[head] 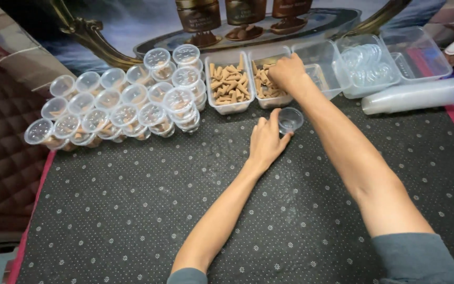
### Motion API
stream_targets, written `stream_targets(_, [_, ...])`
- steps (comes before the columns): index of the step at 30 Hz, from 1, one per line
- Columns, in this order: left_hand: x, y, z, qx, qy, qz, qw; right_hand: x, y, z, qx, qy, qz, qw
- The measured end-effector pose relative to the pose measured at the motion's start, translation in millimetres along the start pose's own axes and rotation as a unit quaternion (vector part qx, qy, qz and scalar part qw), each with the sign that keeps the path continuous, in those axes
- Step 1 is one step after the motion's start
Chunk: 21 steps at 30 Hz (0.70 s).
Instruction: Filling small plastic containers with incense cones and then capping them with lids.
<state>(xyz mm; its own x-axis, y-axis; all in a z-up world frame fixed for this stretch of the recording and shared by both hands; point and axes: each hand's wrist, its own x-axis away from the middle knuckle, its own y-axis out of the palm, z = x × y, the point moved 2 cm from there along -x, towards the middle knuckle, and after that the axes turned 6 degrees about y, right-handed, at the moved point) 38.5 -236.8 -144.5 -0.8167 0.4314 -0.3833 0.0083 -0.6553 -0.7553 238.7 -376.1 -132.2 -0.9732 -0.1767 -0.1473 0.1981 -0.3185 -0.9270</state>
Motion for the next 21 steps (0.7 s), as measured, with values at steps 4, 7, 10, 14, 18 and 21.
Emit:
stream_targets(4, [-2.8,5.9,-4.7,0.008,-0.004,0.001,1.0,-0.7,16.9,-2.1,0.031,-0.006,-0.001,1.0])
stream_targets(7, [-3.6,8.5,-5.7,0.005,-0.002,0.001,1.0,4.1,19.2,2.9,0.033,-0.013,0.027,0.999])
stream_targets(10, [-3.8,6.3,-4.2,0.001,0.001,0.0,1.0,33.6,-27.3,6.4,0.047,-0.023,0.098,0.994])
stream_targets(14, [-6.2,1.3,-7.7,0.02,-0.009,0.0,1.0,85.9,-89.3,29.7,-0.044,0.016,0.082,0.996])
stream_targets(18, [-12.0,2.1,-12.0,0.023,-0.001,0.003,1.0,152.0,-108.3,41.0,-0.179,0.009,0.074,0.981])
stream_targets(21, [-10.1,1.0,-14.2,0.04,-0.01,-0.003,0.999,178.7,-106.2,20.3,-0.158,0.014,0.073,0.985])
